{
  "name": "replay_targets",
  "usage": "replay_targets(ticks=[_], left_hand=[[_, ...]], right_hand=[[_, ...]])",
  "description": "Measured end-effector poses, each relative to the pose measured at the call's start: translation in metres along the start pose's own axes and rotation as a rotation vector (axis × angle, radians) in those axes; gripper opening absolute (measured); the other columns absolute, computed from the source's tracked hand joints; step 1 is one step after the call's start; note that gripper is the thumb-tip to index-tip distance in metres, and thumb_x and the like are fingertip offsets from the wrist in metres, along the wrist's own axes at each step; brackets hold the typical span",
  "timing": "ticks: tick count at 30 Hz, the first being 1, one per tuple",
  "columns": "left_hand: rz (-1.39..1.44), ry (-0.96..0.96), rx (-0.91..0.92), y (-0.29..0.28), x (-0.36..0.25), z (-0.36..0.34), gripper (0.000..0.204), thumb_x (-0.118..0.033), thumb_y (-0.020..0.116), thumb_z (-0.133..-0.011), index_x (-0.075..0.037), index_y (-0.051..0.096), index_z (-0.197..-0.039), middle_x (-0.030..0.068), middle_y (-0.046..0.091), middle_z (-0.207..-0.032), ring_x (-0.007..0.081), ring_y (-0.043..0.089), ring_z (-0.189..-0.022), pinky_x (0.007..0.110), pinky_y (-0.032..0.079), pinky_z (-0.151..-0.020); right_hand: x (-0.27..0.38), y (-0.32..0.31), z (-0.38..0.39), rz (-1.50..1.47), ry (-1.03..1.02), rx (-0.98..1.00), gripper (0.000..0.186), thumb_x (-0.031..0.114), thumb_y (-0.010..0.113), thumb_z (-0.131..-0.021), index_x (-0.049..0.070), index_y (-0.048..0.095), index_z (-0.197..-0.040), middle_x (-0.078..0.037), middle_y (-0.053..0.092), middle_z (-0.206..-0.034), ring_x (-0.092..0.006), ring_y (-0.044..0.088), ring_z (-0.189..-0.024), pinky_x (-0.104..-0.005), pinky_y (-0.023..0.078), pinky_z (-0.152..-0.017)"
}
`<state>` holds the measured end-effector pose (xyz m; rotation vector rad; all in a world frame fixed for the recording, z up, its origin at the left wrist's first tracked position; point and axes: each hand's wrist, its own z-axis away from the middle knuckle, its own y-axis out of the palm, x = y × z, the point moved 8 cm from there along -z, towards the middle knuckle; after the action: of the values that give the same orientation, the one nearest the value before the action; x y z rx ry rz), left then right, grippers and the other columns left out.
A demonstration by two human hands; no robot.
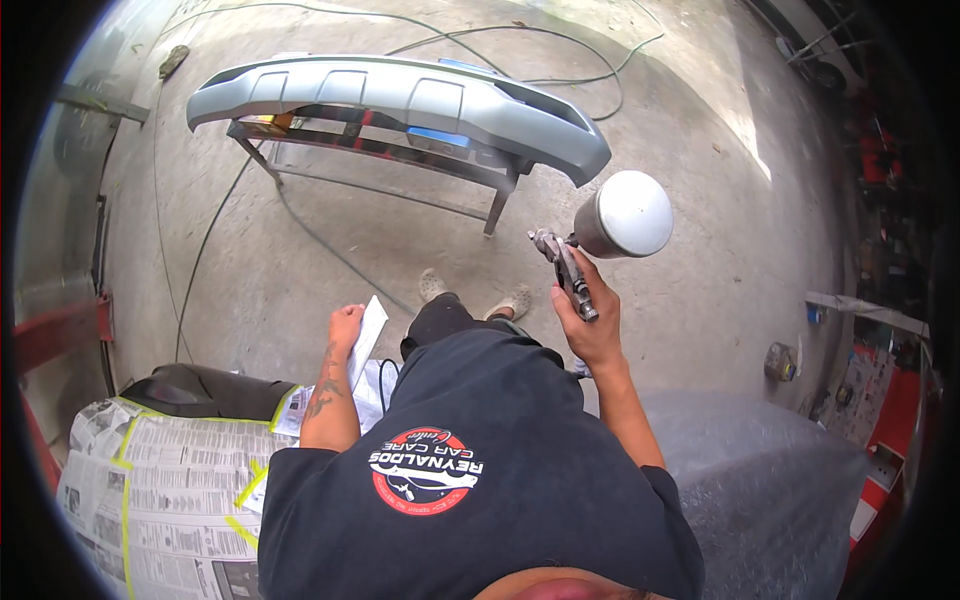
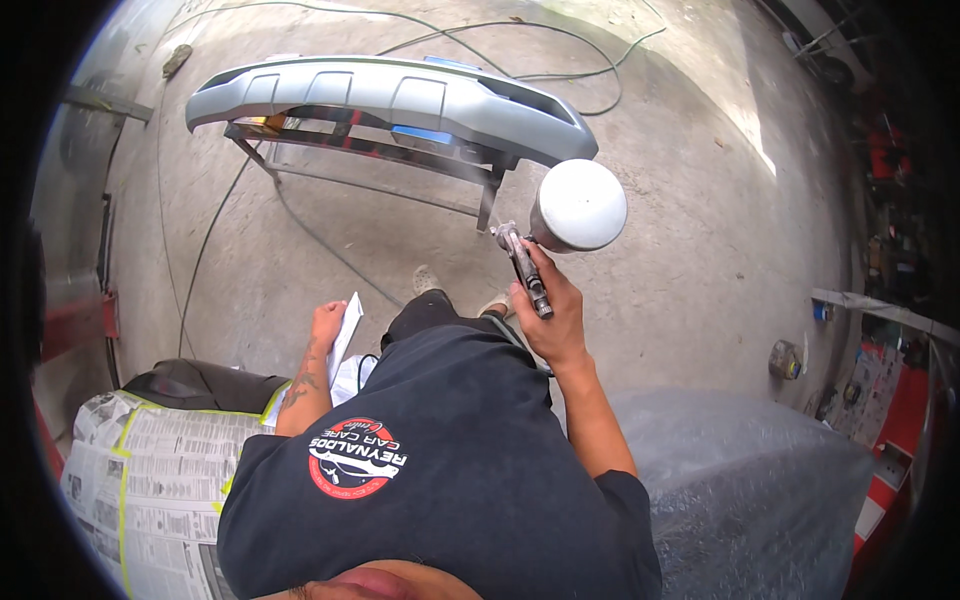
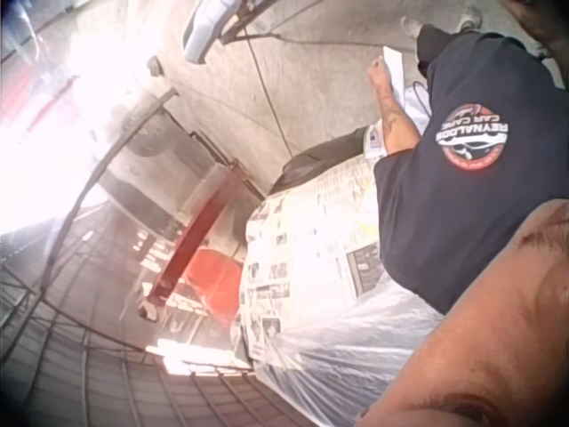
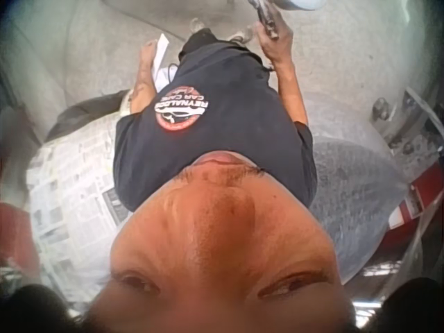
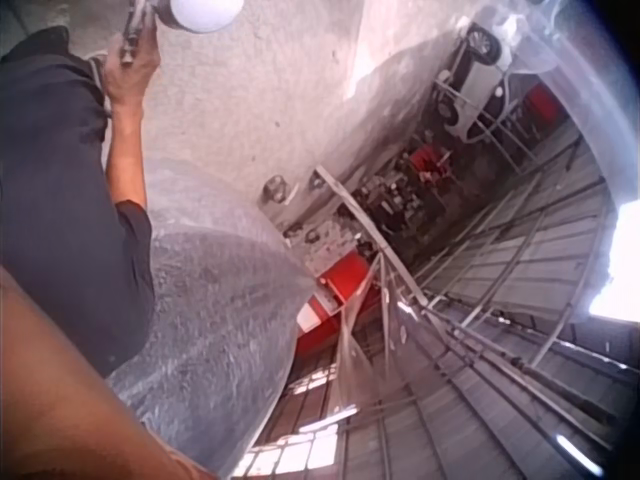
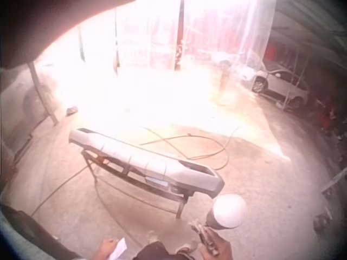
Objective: Painting a car bumper using a spray gun.
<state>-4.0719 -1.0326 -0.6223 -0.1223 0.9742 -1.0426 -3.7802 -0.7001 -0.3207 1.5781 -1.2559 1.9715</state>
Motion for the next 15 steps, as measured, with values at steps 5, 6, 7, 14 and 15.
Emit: replay_targets(ticks=[5, 6, 7, 14, 15], left_hand=[[-0.019, 0.001, 0.008, -0.001, 0.009, -0.004, 0.035, -0.029, 0.063, -0.087, 0.004, 0.070, -0.097, 0.0111, 0.070, -0.080, 0.0153, 0.062, -0.074, 0.032, 0.048, -0.070], [-0.011, -0.009, 0.003, 0.000, 0.015, -0.006, 0.035, -0.029, 0.063, -0.087, 0.004, 0.070, -0.097, 0.0113, 0.071, -0.080, 0.0154, 0.062, -0.075, 0.033, 0.048, -0.071], [-0.014, -0.005, 0.009, 0.000, 0.013, -0.007, 0.035, -0.029, 0.063, -0.087, 0.004, 0.070, -0.097, 0.0113, 0.071, -0.080, 0.0154, 0.062, -0.075, 0.033, 0.048, -0.071], [-0.020, 0.020, 0.000, 0.001, -0.008, 0.002, 0.035, -0.029, 0.063, -0.087, 0.004, 0.070, -0.096, 0.0103, 0.070, -0.078, 0.0140, 0.061, -0.071, 0.032, 0.048, -0.068], [-0.001, 0.022, 0.005, 0.001, -0.015, 0.005, 0.034, -0.029, 0.063, -0.087, 0.004, 0.070, -0.096, 0.0096, 0.069, -0.077, 0.0133, 0.060, -0.070, 0.032, 0.047, -0.067]], right_hand=[[-0.010, -0.037, -0.004, -0.064, 0.153, -0.204, 0.052, 0.002, 0.062, -0.081, 0.006, 0.052, -0.131, -0.008, 0.067, -0.089, -0.0135, 0.062, -0.076, -0.0267, 0.050, -0.072], [-0.010, -0.048, -0.005, -0.097, 0.187, -0.270, 0.052, 0.002, 0.062, -0.081, 0.006, 0.052, -0.132, -0.008, 0.067, -0.088, -0.0127, 0.063, -0.076, -0.0258, 0.050, -0.069], [-0.009, -0.061, -0.006, -0.163, 0.250, -0.315, 0.052, 0.003, 0.062, -0.082, 0.008, 0.052, -0.133, -0.006, 0.067, -0.089, -0.0107, 0.063, -0.075, -0.0238, 0.050, -0.061], [-0.002, -0.090, -0.022, -0.115, 0.321, -0.374, 0.054, 0.007, 0.059, -0.083, 0.008, 0.048, -0.136, -0.004, 0.063, -0.088, -0.0113, 0.064, -0.077, -0.0222, 0.047, -0.050], [-0.002, -0.082, -0.020, -0.121, 0.328, -0.334, 0.056, 0.007, 0.060, -0.082, 0.008, 0.048, -0.137, -0.003, 0.063, -0.088, -0.0110, 0.064, -0.074, -0.0224, 0.047, -0.049]])
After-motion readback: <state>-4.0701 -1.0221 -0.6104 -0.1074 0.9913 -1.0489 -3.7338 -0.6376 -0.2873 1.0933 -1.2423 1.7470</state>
